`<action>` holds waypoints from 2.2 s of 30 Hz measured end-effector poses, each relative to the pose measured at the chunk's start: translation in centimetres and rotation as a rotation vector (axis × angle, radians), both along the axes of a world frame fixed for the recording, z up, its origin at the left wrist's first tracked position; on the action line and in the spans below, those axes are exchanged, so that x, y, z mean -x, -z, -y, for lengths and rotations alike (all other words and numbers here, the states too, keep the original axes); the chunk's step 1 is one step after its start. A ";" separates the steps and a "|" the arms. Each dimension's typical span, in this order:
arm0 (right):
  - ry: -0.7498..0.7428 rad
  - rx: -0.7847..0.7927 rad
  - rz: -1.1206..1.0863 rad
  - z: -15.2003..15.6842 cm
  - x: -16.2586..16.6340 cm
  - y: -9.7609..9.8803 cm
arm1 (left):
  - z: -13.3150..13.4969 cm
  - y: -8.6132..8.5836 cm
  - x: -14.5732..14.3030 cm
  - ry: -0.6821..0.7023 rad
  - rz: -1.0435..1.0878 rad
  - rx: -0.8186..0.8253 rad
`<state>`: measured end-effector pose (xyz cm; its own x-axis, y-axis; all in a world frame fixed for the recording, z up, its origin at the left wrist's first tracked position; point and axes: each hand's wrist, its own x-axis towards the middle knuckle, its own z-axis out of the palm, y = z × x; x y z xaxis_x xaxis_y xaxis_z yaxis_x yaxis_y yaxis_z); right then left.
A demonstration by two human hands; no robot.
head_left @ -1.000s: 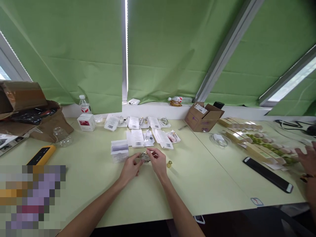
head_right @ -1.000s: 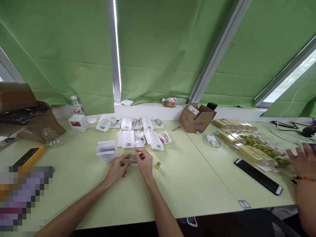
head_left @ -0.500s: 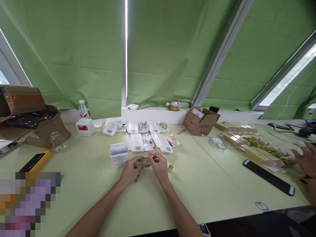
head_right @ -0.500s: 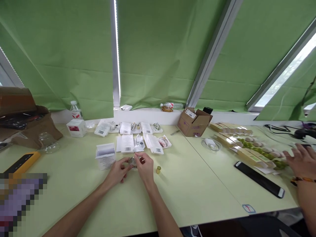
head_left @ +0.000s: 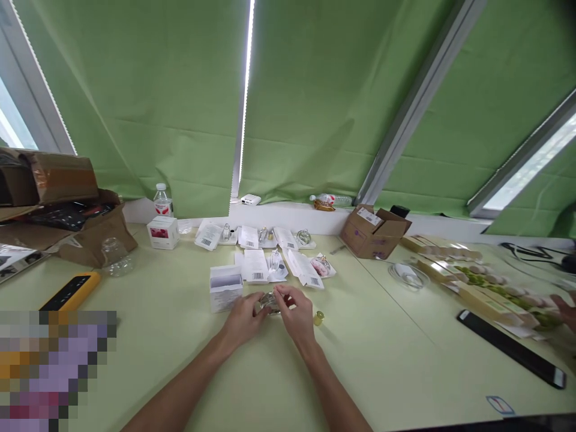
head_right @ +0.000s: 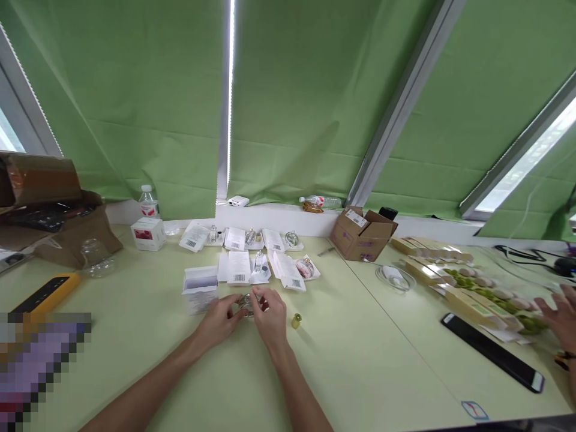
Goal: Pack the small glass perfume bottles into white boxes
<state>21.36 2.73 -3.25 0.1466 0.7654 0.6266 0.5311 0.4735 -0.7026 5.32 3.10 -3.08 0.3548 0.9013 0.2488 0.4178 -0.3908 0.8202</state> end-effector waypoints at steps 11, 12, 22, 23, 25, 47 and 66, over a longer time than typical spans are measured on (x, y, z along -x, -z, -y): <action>-0.160 0.063 0.351 -1.9 -1.6 -3.3 | -0.5 0.8 0.0 -0.086 -0.034 0.002; -0.155 0.049 0.346 -1.9 -1.5 -3.2 | -0.5 0.9 -0.1 -0.089 -0.030 0.005; -0.104 -0.041 0.493 -1.5 -1.3 -2.9 | -0.5 0.7 -0.1 -0.087 -0.020 0.032; -0.100 -0.044 0.507 -1.5 -1.3 -2.9 | -0.6 0.7 -0.1 -0.086 -0.018 0.029; -0.096 -0.046 0.525 -1.4 -1.3 -3.0 | -0.6 0.8 -0.1 -0.084 -0.017 0.024; -0.090 0.005 0.430 -0.7 -1.1 -3.3 | -0.7 0.6 -0.1 -0.082 -0.027 0.049; -0.123 0.149 0.186 -1.1 -1.4 -2.9 | -0.9 0.9 0.1 -0.056 -0.043 0.024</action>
